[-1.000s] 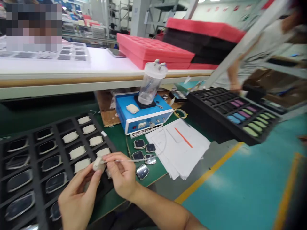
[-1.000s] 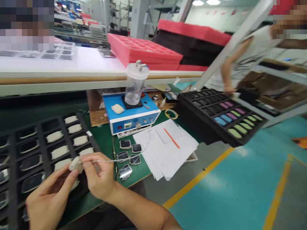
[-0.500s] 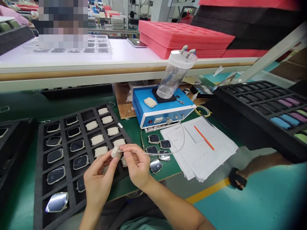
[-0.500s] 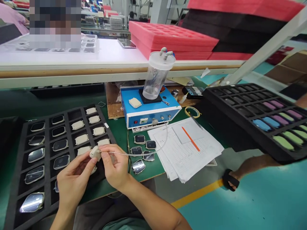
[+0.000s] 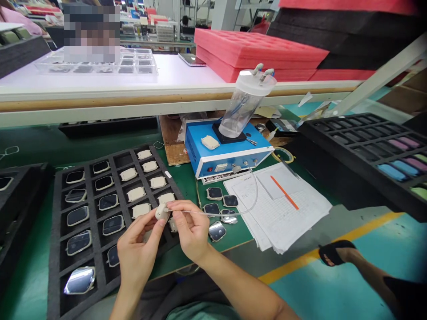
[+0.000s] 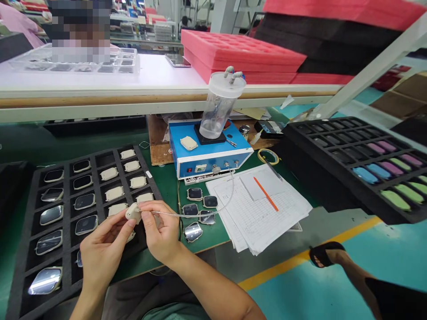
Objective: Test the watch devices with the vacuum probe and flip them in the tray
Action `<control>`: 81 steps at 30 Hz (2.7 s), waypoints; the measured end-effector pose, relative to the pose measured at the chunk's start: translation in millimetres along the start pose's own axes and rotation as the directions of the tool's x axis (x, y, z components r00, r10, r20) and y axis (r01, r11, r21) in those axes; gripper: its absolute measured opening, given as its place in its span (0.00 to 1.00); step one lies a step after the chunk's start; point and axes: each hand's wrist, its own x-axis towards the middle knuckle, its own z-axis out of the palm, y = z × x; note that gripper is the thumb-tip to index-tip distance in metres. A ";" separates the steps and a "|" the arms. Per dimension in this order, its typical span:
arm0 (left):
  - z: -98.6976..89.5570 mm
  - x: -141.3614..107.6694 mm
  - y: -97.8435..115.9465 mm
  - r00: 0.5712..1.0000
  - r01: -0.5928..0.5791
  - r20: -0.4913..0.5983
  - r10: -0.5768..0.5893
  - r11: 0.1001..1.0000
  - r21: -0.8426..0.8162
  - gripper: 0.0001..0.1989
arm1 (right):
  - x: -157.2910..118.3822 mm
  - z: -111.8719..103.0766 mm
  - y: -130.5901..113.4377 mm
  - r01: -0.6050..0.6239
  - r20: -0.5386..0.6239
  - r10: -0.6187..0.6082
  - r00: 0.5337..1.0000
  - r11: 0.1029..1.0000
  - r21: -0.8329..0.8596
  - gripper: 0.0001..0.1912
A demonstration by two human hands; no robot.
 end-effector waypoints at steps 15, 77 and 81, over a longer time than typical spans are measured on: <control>0.2 -0.4 0.3 1.000 0.005 0.008 -0.005 1.000 0.026 0.14 | 1.9 0.1 -3.3 0.000 -0.004 0.000 1.000 0.999 -0.038 0.07; -108.8 2.5 40.4 0.833 -0.489 0.553 -0.015 0.446 0.750 0.12 | -17.5 -6.5 -12.8 -0.150 -0.069 0.149 0.986 0.989 -0.011 0.08; -111.3 -23.9 27.4 0.831 -0.490 0.555 -0.044 0.417 0.766 0.10 | -17.7 -7.2 -9.2 -0.112 -0.063 0.109 0.992 0.993 -0.036 0.07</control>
